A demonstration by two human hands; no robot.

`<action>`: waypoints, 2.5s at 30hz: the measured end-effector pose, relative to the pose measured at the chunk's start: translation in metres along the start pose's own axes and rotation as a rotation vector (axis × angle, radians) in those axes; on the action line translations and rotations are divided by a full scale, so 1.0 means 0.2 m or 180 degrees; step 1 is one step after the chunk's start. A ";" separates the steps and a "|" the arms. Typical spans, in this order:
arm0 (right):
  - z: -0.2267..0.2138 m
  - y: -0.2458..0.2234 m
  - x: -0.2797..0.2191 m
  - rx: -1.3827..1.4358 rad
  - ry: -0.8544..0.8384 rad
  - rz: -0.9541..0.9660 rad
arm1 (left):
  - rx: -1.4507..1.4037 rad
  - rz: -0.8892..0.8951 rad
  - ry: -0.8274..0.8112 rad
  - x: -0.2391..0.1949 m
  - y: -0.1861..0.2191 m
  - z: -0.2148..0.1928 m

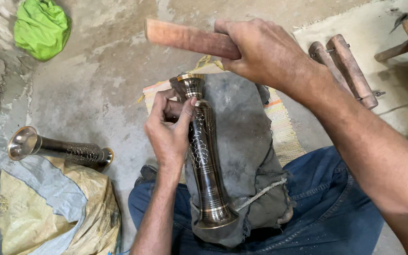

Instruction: The person sits on the floor and uses a wooden mallet and metal chisel to engrave a decorative pattern onto a brass vase. They repeatedly strike the chisel to create a floral design on the vase's surface.

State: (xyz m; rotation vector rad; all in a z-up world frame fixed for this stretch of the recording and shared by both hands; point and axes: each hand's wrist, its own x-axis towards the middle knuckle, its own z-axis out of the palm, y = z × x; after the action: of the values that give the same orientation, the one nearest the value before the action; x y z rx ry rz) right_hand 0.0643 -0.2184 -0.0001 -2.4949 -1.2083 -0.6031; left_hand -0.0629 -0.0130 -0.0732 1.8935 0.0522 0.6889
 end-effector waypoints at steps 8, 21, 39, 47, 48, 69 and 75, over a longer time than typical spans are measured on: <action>0.21 -0.18 -0.05 0.1866 -0.1101 0.1668 | -0.1459 -0.0422 0.1267 -0.20 -0.10 -0.09; 0.40 -0.37 0.01 0.0993 -0.1321 0.1702 | -0.2509 -0.1634 0.0777 -0.41 -0.37 -0.08; -0.02 -0.28 -0.11 -0.0112 -0.0493 0.0498 | -0.1489 -0.0435 -0.0593 -0.01 -0.21 -0.15; -0.10 -0.28 -0.03 -0.0201 -0.0140 0.0661 | -0.1350 -0.0468 -0.0618 0.03 -0.20 -0.15; -0.11 -0.27 -0.03 0.0015 -0.0229 0.0857 | -0.1150 -0.0407 -0.0646 0.02 -0.19 -0.15; -0.01 -0.25 -0.31 -0.0341 -0.0341 0.1148 | -0.0565 0.0074 -0.1883 0.17 -0.10 -0.24; -0.01 -0.23 -0.30 -0.0330 -0.0308 0.0893 | -0.0812 0.0158 -0.1882 0.15 -0.12 -0.25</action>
State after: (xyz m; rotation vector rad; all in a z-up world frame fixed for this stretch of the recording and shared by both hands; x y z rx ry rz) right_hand -0.0063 -0.2312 -0.0243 -2.7426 -0.8526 -0.4872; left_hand -0.0545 0.0496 -0.0683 1.7837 -0.4394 0.1365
